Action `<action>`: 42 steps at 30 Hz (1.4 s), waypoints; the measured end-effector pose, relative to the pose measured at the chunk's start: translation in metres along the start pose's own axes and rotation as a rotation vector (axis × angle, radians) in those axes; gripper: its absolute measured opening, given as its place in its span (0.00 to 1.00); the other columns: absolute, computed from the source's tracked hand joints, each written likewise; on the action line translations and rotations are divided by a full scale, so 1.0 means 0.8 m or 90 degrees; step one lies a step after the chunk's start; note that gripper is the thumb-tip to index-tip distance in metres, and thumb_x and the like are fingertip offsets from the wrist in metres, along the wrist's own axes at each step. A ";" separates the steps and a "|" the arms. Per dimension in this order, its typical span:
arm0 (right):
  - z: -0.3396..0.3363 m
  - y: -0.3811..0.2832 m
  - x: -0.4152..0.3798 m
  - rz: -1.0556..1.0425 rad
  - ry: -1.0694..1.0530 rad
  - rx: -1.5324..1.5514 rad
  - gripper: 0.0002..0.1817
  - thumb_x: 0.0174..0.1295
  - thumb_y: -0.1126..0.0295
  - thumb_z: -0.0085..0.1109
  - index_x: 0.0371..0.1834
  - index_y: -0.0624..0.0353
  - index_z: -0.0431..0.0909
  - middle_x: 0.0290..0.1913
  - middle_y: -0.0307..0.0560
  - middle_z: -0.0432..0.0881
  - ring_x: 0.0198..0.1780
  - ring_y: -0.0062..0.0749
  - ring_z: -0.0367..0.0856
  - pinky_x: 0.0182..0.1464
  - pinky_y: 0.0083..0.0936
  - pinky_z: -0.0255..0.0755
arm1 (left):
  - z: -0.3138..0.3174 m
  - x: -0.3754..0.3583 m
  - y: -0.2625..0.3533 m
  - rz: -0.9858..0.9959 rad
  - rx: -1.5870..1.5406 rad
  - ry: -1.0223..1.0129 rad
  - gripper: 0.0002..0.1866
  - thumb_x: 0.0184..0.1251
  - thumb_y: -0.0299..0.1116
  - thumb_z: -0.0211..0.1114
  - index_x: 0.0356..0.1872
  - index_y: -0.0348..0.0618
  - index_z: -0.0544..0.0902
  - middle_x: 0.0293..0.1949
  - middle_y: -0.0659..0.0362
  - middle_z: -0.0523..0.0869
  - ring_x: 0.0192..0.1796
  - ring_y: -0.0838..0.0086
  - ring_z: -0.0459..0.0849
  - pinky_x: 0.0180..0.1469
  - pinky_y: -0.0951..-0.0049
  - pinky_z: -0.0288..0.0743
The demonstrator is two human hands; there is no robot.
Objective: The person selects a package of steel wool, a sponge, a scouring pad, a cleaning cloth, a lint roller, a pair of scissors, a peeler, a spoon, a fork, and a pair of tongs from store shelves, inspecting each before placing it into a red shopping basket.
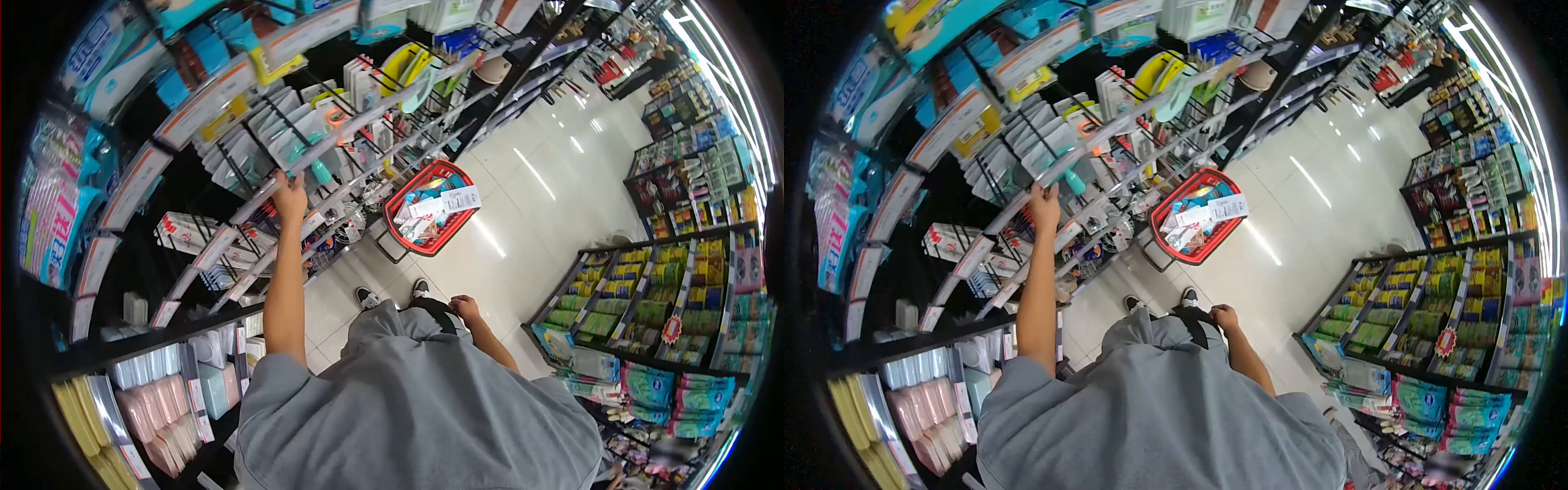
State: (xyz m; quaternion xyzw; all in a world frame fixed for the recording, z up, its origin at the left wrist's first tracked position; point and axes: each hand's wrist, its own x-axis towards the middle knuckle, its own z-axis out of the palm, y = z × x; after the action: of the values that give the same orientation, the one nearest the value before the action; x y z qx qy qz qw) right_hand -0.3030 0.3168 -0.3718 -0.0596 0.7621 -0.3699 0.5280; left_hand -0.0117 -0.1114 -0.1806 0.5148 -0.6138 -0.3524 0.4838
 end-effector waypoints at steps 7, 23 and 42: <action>-0.028 0.008 0.028 0.000 -0.038 0.043 0.12 0.53 0.73 0.54 0.38 0.70 0.76 0.27 0.49 0.80 0.23 0.26 0.77 0.25 0.20 0.70 | 0.009 -0.071 0.044 -0.120 -0.075 -0.073 0.14 0.60 0.24 0.59 0.47 0.30 0.73 0.45 0.52 0.81 0.44 0.70 0.79 0.47 0.73 0.70; 0.019 -0.299 -0.127 -0.329 -0.543 0.312 0.35 0.61 0.53 0.50 0.67 0.60 0.54 0.66 0.52 0.62 0.64 0.42 0.63 0.64 0.38 0.57 | 0.133 -0.296 0.234 0.249 0.154 -0.331 0.16 0.57 0.36 0.63 0.45 0.40 0.78 0.53 0.47 0.76 0.55 0.58 0.73 0.56 0.58 0.66; -0.031 -0.207 0.000 -0.375 -0.383 -0.280 0.36 0.56 0.58 0.60 0.66 0.55 0.56 0.64 0.60 0.54 0.65 0.49 0.55 0.66 0.40 0.49 | 0.211 -0.354 0.083 -0.595 -0.275 -0.274 0.16 0.62 0.22 0.55 0.52 0.34 0.71 0.43 0.56 0.78 0.42 0.74 0.80 0.40 0.74 0.78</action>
State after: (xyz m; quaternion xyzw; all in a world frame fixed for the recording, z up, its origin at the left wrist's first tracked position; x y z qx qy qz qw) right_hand -0.3740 0.2102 -0.2640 -0.4877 0.5863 -0.3001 0.5731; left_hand -0.1918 0.1681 -0.2324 0.5379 -0.3189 -0.7443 0.2347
